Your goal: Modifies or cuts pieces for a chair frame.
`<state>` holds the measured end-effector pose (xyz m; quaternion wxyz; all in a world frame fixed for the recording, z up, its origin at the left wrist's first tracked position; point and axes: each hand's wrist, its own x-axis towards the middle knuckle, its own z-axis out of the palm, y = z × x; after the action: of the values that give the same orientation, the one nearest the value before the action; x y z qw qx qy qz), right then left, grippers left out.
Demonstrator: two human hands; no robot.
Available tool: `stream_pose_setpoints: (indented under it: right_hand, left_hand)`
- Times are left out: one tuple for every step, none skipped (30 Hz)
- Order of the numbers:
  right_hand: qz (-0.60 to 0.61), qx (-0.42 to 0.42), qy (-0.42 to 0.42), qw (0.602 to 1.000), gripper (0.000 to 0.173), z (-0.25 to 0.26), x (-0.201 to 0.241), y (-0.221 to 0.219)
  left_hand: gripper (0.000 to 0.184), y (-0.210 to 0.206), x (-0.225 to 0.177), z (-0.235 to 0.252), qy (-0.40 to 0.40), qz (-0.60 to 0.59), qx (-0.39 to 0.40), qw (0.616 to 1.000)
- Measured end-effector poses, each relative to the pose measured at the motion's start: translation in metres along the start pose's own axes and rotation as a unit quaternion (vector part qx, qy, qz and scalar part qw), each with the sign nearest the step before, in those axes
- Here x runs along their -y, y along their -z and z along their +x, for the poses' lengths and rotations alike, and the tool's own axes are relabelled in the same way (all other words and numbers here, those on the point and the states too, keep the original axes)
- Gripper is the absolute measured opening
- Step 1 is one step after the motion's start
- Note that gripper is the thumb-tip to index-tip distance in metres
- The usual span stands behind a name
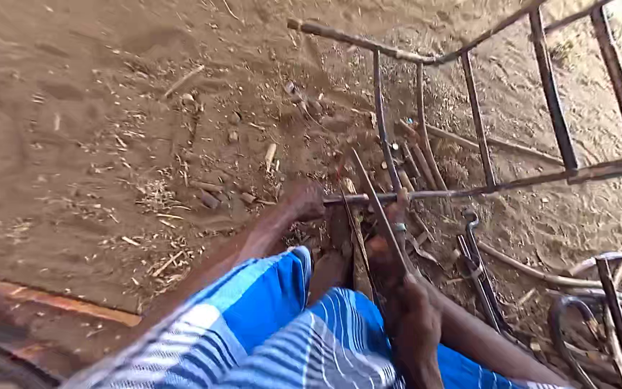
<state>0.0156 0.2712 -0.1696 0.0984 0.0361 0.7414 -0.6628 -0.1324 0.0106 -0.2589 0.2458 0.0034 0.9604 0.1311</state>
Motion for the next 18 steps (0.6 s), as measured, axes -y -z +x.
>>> stream_pose_setpoints:
  right_hand:
    - [0.0, -0.012, 0.006, 1.0, 0.049, 0.016, 0.001, -0.01]
    - [-0.015, -0.022, 0.0, 1.0, 0.047, 0.033, 0.003, -0.024]
    - [-0.032, -0.038, -0.001, 0.999, 0.044, 0.054, 0.003, -0.038]
    - [-0.036, -0.036, -0.005, 0.999, 0.044, 0.078, 0.005, -0.049]
    - [-0.017, -0.034, -0.002, 0.999, 0.046, 0.1, 0.006, -0.057]
    - [0.001, -0.021, 0.0, 1.0, 0.047, 0.103, 0.004, -0.056]
    - [-0.002, 0.002, 0.003, 1.0, 0.046, 0.086, -0.002, -0.044]
    - [-0.016, 0.02, 0.001, 1.0, 0.047, 0.058, -0.006, -0.027]
    - [-0.005, 0.013, -0.001, 1.0, 0.048, 0.035, -0.013, -0.015]
    - [0.018, -0.01, 0.006, 1.0, 0.047, 0.024, -0.022, -0.012]
    - [0.016, -0.026, 0.02, 0.999, 0.044, 0.031, -0.03, -0.019]
    - [-0.012, -0.033, 0.027, 0.999, 0.041, 0.047, -0.038, -0.029]
    - [-0.03, -0.04, 0.034, 0.998, 0.041, 0.063, -0.044, -0.04]
    - [-0.006, -0.048, 0.045, 0.998, 0.041, 0.082, -0.046, -0.053]
    - [0.032, -0.05, 0.065, 0.996, 0.042, 0.098, -0.045, -0.065]
    - [0.049, -0.036, 0.075, 0.995, 0.043, 0.099, -0.045, -0.068]
    - [0.046, -0.021, 0.071, 0.996, 0.044, 0.082, -0.05, -0.061]
    - [0.038, -0.006, 0.056, 0.998, 0.048, 0.056, -0.055, -0.047]
  left_hand:
    - [0.035, 0.006, 0.005, 0.003, 0.004, 0.005, -0.001, 1.0]
    - [0.035, 0.007, 0.007, 0.003, 0.006, 0.003, 0.009, 1.0]
    - [0.034, -0.003, 0.003, -0.002, -0.001, -0.005, 0.023, 1.0]
    - [0.034, -0.01, 0.001, -0.005, -0.012, -0.012, 0.018, 1.0]
    - [0.035, -0.007, 0.004, 0.0, -0.02, -0.01, -0.004, 1.0]
    - [0.037, -0.005, 0.006, 0.0, -0.025, -0.003, -0.013, 1.0]
    - [0.038, -0.006, 0.005, -0.002, -0.023, 0.002, -0.007, 1.0]
    - [0.037, -0.007, 0.003, -0.003, -0.018, 0.001, 0.0, 1.0]
    - [0.037, -0.005, 0.002, -0.002, -0.012, -0.004, -0.002, 1.0]
    - [0.036, -0.004, 0.004, -0.002, -0.004, -0.012, -0.003, 1.0]
    - [0.034, -0.001, 0.007, -0.001, 0.003, -0.023, 0.001, 1.0]
    - [0.033, 0.001, 0.01, 0.001, 0.004, -0.034, 0.007, 0.999]
    - [0.032, -0.005, 0.008, 0.001, -0.004, -0.045, 0.021, 0.999]
    - [0.031, -0.013, 0.006, -0.001, -0.016, -0.05, 0.024, 0.998]
    - [0.031, -0.01, 0.009, 0.001, -0.025, -0.051, 0.018, 0.998]
    - [0.032, -0.005, 0.012, 0.003, -0.031, -0.048, 0.015, 0.998]
    - [0.033, -0.004, 0.012, 0.002, -0.032, -0.048, 0.02, 0.998]
    - [0.032, -0.008, 0.012, 0.0, -0.033, -0.05, 0.025, 0.998]
